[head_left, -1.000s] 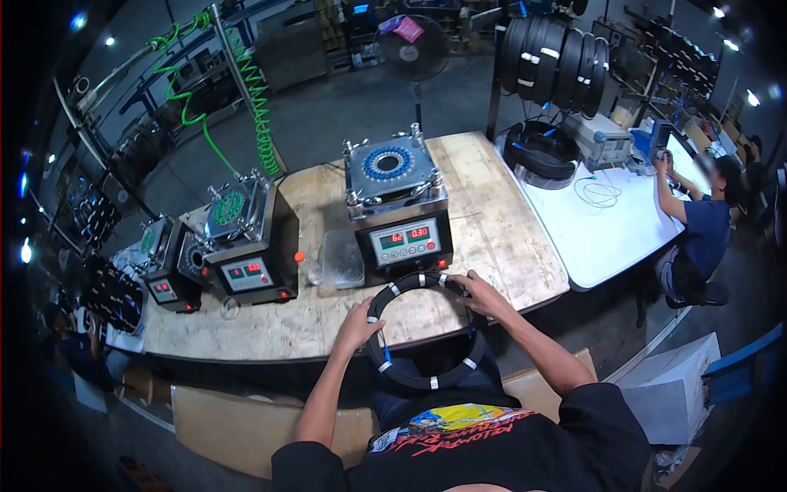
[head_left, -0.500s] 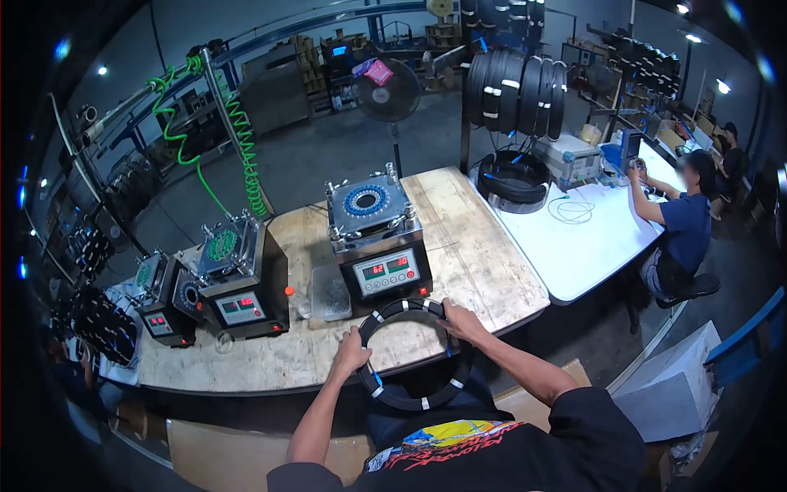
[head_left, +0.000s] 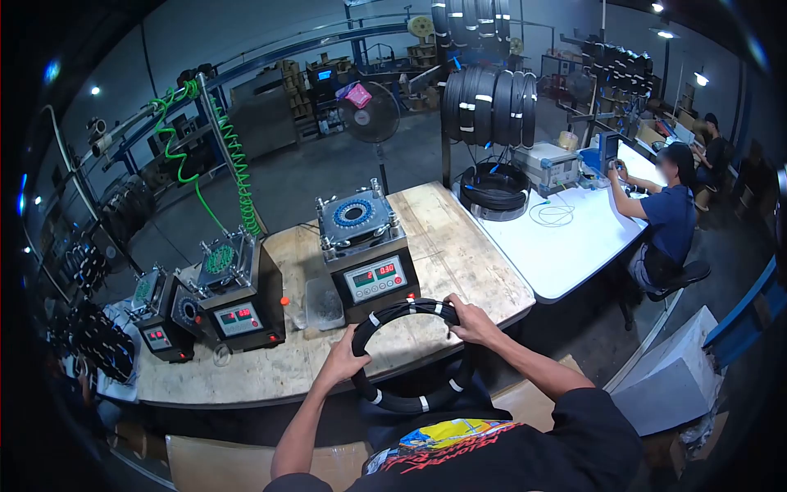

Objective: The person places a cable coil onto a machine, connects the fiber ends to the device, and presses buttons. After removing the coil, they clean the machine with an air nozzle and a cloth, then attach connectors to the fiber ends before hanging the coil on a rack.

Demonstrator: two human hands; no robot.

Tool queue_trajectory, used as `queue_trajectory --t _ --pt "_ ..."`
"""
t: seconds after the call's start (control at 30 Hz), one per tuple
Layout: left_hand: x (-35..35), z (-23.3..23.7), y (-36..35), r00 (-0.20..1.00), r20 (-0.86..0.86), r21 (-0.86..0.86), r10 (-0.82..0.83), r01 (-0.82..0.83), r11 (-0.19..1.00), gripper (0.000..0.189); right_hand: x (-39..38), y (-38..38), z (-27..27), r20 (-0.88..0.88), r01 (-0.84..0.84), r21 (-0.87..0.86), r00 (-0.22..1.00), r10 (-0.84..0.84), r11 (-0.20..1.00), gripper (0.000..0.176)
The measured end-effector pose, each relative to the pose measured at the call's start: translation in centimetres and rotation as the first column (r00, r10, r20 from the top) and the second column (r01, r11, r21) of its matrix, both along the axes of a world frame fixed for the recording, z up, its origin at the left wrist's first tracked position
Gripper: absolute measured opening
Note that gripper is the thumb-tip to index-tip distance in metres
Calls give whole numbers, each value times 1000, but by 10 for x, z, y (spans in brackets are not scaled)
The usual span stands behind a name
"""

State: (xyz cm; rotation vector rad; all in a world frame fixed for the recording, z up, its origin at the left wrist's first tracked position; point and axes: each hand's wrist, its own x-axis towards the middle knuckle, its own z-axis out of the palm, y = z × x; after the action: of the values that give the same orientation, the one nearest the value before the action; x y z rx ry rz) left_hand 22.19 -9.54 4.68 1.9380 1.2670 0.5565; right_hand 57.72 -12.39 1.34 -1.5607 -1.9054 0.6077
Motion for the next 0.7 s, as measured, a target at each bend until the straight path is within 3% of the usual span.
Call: queue_trajectory --t 0.07,0.13,0.23,0.3,0.5,0.57,0.6,0.7 --pt "4 5 9 992 45 69 -117 113 991 78 13 -7 9 -72 -12 49 997 15 999 53" --pt "16 24 15 988 -29 -11 -149 149 989 80 27 -12 21 -158 -24 40 987 30 999 52" --pt "41 59 19 975 -73 -49 -208 205 978 81 46 -18 52 -66 23 48 998 -20 999 52" --pt "54 70 26 956 -95 42 -279 284 958 83 63 -18 66 -40 30 78 999 -27 997 53" --pt "95 65 72 865 -38 104 -500 501 859 84 111 -2 111 -49 -19 132 998 26 991 59" --pt "110 49 92 808 -56 337 -587 569 751 87 127 0 122 -85 8 68 996 -2 998 67" --pt "120 68 88 821 -113 307 -559 564 767 87 137 3 124 -76 14 81 997 -8 997 68" --pt "151 105 100 777 -297 424 -555 629 652 85 166 7 133 -99 69 74 993 -62 995 71"
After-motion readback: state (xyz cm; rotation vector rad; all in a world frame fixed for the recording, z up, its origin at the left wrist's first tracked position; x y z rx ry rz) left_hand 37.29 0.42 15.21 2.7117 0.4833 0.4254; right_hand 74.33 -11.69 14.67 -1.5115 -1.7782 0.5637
